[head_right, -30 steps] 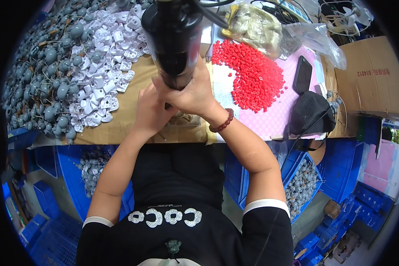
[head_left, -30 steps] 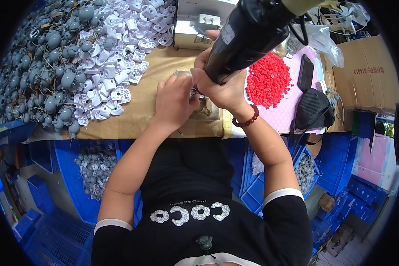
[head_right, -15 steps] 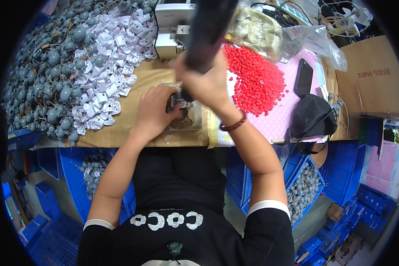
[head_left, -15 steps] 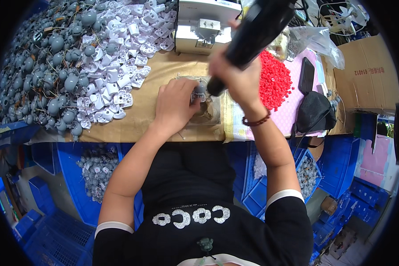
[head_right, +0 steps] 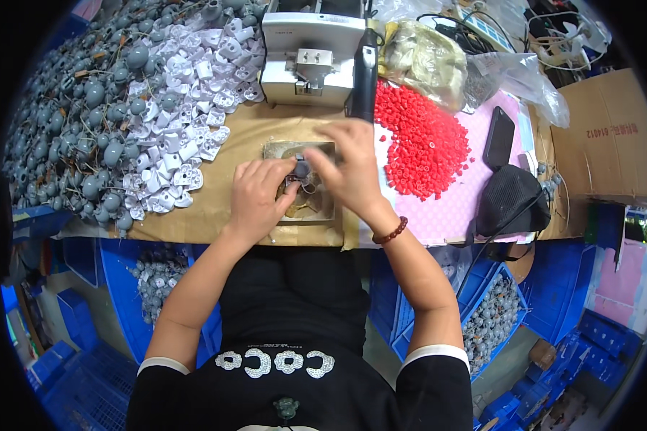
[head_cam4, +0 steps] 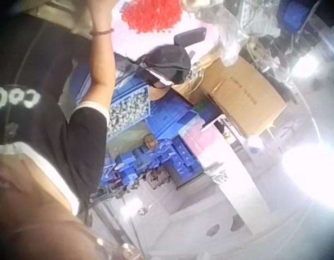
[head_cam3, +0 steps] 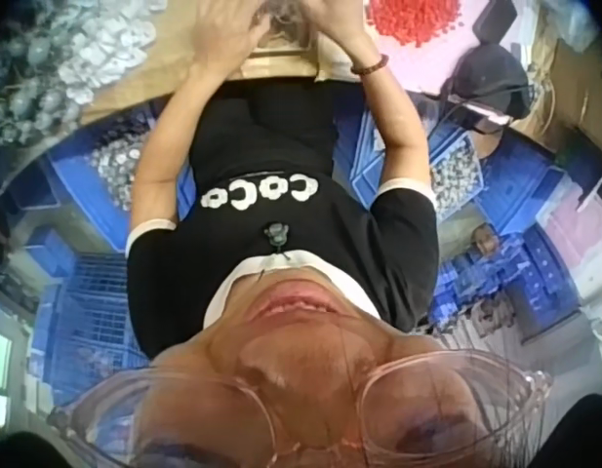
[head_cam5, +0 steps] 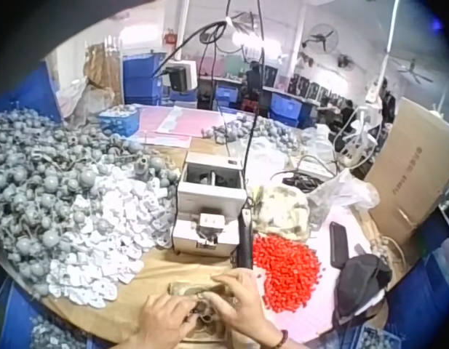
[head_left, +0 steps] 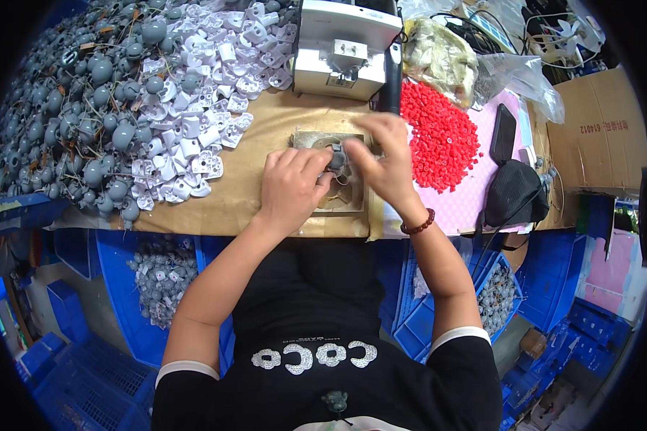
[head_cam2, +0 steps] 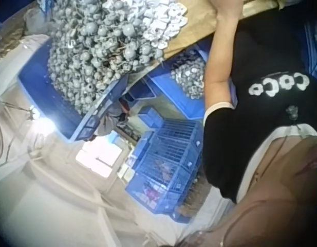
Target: Assembling small spherical plastic components using a handheld power tool at a manufacturing workbench.
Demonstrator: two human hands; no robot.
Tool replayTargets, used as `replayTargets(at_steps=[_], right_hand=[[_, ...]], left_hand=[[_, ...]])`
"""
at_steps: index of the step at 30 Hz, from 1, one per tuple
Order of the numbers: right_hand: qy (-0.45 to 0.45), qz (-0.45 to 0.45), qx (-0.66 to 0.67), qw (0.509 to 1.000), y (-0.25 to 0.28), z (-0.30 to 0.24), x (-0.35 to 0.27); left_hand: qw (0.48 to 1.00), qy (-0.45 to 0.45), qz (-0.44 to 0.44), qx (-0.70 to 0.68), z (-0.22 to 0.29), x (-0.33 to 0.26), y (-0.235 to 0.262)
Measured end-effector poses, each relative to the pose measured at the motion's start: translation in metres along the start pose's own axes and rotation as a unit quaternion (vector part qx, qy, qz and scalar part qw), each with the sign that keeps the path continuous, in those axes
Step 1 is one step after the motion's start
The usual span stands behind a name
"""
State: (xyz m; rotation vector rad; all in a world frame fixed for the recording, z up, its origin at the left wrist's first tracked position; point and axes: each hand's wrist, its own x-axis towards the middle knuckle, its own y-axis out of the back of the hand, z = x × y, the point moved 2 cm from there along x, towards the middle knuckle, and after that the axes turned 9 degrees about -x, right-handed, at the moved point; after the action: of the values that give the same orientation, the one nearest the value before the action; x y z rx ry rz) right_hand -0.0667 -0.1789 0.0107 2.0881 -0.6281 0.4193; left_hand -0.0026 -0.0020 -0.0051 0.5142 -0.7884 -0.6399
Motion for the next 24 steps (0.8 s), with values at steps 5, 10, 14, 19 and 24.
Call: replayTargets(at_steps=[5, 10, 14, 19, 24], right_hand=[[-0.091, 0.046, 0.106, 0.989, -0.013, -0.015, 0.008], [-0.182, -0.073, 0.329, 0.924, -0.011, -0.017, 0.028], [-0.165, -0.048, 0.125, 0.977, 0.05, 0.038, 0.025], [0.027, -0.136, -0.223, 0.965, 0.067, 0.081, 0.008], [0.082, -0.183, -0.255, 0.946, 0.048, 0.09, 0.003]], left_hand=[[1.0, -0.009, -0.012, 0.004, 0.002, 0.002, -0.001], [0.998, 0.02, -0.043, -0.045, -0.004, -0.005, 0.028], [0.932, 0.103, -0.341, 0.06, 0.007, -0.033, 0.157], [0.93, 0.127, -0.336, 0.074, 0.01, -0.036, 0.225], [0.972, 0.015, -0.067, 0.224, -0.056, 0.011, 0.112]])
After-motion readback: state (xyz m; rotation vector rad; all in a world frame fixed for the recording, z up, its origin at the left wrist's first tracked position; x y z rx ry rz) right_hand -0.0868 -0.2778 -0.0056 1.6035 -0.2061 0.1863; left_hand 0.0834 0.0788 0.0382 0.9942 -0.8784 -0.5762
